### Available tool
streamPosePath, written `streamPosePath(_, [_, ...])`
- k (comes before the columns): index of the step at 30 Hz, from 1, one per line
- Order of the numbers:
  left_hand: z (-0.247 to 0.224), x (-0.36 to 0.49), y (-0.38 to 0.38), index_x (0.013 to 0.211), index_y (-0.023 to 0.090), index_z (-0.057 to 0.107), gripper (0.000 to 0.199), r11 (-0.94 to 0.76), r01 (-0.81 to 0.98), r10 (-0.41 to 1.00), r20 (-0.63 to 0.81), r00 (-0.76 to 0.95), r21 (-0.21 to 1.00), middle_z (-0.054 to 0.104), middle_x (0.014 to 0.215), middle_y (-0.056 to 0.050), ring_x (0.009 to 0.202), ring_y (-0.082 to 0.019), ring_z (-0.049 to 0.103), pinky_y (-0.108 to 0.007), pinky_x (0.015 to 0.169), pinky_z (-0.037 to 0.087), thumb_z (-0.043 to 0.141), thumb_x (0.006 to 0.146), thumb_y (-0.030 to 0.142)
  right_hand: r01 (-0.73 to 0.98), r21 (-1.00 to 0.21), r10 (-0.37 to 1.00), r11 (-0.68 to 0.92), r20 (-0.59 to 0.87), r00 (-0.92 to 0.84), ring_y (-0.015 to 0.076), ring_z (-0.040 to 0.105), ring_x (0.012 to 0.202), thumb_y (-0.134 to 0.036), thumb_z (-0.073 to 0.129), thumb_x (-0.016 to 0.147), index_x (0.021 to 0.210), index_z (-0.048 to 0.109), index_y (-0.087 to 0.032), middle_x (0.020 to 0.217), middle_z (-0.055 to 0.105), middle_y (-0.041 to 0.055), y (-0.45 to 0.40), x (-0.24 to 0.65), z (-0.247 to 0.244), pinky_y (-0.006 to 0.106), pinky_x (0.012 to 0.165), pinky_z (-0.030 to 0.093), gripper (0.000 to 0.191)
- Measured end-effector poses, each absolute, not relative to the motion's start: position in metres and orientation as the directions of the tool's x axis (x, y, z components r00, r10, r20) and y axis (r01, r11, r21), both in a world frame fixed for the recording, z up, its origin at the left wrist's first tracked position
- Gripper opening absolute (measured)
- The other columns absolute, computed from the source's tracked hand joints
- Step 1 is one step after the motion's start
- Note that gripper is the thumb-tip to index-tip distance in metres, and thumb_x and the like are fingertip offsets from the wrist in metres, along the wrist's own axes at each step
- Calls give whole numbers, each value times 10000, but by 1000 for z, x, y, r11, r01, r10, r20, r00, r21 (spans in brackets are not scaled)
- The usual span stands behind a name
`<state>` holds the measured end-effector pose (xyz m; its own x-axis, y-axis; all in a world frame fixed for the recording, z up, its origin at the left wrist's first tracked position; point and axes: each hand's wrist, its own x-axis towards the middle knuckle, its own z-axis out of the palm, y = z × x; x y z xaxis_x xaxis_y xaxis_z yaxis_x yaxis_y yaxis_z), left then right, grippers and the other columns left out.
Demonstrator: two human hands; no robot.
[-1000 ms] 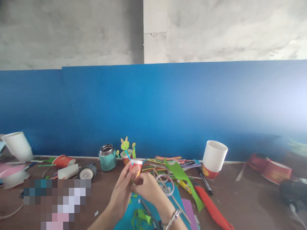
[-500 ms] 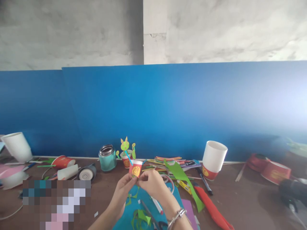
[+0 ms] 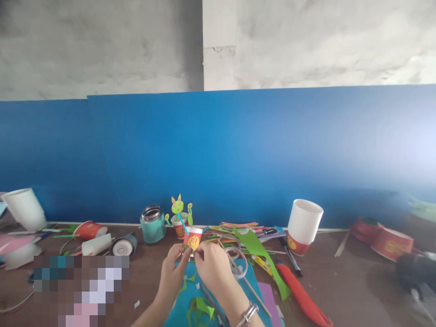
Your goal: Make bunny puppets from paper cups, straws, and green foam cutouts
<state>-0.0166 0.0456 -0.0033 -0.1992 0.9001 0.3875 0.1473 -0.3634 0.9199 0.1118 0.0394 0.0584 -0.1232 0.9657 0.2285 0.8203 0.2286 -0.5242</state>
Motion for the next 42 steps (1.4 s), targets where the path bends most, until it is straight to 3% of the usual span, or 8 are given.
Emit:
streamPosePath(8, [-6,-17,45,614,195,601,338,-414,368,823,515,-239,833,623,811,-63,845,-224,568,-314,746,447,540,817,459,864,-462,967,199,238,-96,170,629,678,-188,505,821,678,652,-197,697,707,42,34,107,61,232,555,288,205])
streamPosePath(31, [-5,-15,41,581,182,610,362,-399,229,882,440,-170,888,623,805,-57,818,-206,601,-286,751,460,557,809,459,843,-483,957,237,264,-118,146,556,625,-106,495,767,651,621,-163,649,655,49,37,105,50,238,558,259,181])
streamPosePath(42, [-4,-16,43,574,187,603,377,-424,317,853,491,-174,848,605,801,-60,811,-203,576,-283,730,449,545,810,475,792,-545,956,273,244,-162,94,380,494,-77,490,727,527,562,-158,513,539,-9,44,113,51,231,491,187,227])
